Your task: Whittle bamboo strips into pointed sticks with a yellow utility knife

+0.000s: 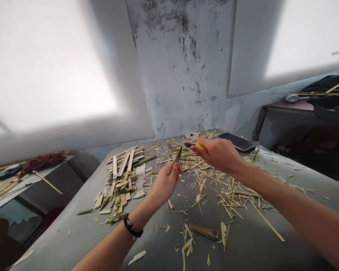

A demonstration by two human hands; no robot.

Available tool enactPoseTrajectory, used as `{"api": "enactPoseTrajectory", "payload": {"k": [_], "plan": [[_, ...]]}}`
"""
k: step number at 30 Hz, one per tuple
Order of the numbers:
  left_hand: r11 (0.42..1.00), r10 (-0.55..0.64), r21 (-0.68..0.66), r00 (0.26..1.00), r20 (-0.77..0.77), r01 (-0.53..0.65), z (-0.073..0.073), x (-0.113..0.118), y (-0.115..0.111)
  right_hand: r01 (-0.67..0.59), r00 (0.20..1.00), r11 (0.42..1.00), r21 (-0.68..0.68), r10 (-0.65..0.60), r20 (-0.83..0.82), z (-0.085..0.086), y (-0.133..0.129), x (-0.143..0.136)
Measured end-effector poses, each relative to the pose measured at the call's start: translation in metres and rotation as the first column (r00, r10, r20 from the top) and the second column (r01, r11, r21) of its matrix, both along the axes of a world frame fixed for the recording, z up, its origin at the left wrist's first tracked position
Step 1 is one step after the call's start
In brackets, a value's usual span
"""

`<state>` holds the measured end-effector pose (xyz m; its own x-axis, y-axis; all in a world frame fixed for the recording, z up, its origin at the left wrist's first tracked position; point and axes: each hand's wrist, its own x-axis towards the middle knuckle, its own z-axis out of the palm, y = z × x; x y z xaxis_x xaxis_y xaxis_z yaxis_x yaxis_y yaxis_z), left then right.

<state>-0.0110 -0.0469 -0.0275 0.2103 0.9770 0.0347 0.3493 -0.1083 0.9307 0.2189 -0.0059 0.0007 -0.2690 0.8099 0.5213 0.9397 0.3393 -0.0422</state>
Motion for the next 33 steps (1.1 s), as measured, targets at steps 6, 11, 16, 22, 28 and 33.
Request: {"api": "enactPoseTrajectory", "payload": {"k": [6,11,16,22,28,33], "plan": [[0.984,0.007,-0.175,0.985,0.171,0.024,0.005,0.0,0.0,-0.144,0.988,0.99,0.009,0.143,0.053,-0.024,-0.012,-0.022],[0.963,0.035,-0.264,0.948,0.316,0.053,-0.005,0.008,-0.014,-0.086,0.994,0.996,0.006,0.085,0.064,-0.032,0.012,-0.015],[0.882,-0.094,-0.388,0.907,0.411,0.267,-0.002,0.009,-0.056,0.174,0.983,0.984,0.047,-0.171,-0.064,-0.003,0.041,0.032],[0.89,-0.073,-0.363,0.872,0.484,0.276,0.019,-0.017,-0.054,0.065,0.996,0.992,0.108,-0.057,-0.071,0.011,0.027,0.039],[0.914,-0.083,-0.315,0.878,0.471,0.255,-0.01,-0.01,-0.028,-0.322,0.943,0.92,0.223,0.333,-0.011,-0.031,-0.006,0.001],[0.935,-0.081,-0.282,0.906,0.416,0.213,-0.039,0.001,-0.021,-0.393,0.918,0.906,0.158,0.395,0.021,-0.055,-0.014,-0.003]]}}
